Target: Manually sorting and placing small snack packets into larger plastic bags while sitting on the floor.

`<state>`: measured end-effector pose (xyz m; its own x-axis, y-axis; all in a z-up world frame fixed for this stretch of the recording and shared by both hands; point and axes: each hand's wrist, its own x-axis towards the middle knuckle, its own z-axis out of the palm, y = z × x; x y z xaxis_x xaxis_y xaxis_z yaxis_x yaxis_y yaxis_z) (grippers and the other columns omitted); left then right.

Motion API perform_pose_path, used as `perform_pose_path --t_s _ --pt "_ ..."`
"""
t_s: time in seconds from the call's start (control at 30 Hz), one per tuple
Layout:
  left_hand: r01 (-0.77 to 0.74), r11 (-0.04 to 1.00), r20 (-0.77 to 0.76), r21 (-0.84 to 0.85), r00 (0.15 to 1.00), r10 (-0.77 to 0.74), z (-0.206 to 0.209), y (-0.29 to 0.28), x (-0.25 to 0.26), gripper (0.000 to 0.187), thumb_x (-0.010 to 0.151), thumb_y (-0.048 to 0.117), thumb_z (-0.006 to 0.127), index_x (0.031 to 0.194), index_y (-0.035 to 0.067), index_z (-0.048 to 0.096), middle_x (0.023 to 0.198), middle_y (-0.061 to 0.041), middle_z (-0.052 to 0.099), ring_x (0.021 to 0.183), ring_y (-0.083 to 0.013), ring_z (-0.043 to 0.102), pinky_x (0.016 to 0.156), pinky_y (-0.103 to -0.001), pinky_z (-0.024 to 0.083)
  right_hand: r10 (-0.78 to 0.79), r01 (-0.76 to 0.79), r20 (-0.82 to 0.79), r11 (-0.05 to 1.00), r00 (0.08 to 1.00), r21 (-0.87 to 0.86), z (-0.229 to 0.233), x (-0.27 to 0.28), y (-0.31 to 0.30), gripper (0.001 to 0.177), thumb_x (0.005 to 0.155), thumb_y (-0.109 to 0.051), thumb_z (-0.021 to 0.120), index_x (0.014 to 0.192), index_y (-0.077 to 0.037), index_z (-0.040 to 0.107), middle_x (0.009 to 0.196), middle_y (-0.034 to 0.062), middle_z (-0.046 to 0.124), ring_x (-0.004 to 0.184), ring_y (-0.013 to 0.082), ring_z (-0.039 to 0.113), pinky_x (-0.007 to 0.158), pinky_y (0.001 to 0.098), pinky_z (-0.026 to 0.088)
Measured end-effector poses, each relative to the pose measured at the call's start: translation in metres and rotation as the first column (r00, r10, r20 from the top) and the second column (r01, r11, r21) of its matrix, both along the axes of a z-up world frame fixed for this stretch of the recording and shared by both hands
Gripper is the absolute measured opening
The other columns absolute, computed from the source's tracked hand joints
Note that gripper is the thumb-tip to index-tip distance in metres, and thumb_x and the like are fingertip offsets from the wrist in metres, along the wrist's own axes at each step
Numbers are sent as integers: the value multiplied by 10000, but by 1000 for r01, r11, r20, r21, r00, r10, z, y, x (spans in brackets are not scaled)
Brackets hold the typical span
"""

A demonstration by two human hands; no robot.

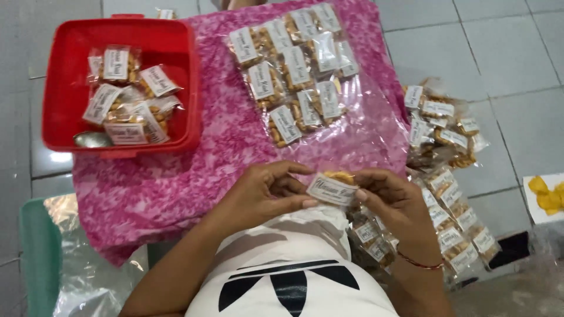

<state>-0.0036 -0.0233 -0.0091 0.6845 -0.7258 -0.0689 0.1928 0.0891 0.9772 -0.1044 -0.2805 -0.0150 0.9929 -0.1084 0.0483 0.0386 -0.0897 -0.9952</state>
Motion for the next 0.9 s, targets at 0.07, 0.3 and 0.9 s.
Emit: perform_pose_path --t_s 0.07,0.3,0.9 --pt "-107 994 227 32 969 97 -9 -5 0 420 834 149 822 1207 29 670 875 -118 787 761 -169 763 695 -278 635 -135 135 5 991 991 -9 5 -14 -18 295 888 6 696 1171 87 676 932 170 734 832 185 692 706 334 598" --pt "-165 972 903 167 421 -84 3 -44 1 206 904 232 763 1083 130 761 1508 -125 494 1406 -290 445 1205 -505 333 -541 549 -122 834 832 51 30 -56 -102 414 932 68 510 1335 -2 576 1224 73 661 983 79 616 893 165 522" --pt "-415 857 944 305 13 -330 -20 -126 7 329 873 114 694 1200 86 714 1441 -126 633 1443 -303 462 1257 -652 52 -339 345 -213 939 916 -11 -7 8 -21 268 992 -9 556 1233 13 671 1033 145 736 871 180 710 833 273 616"
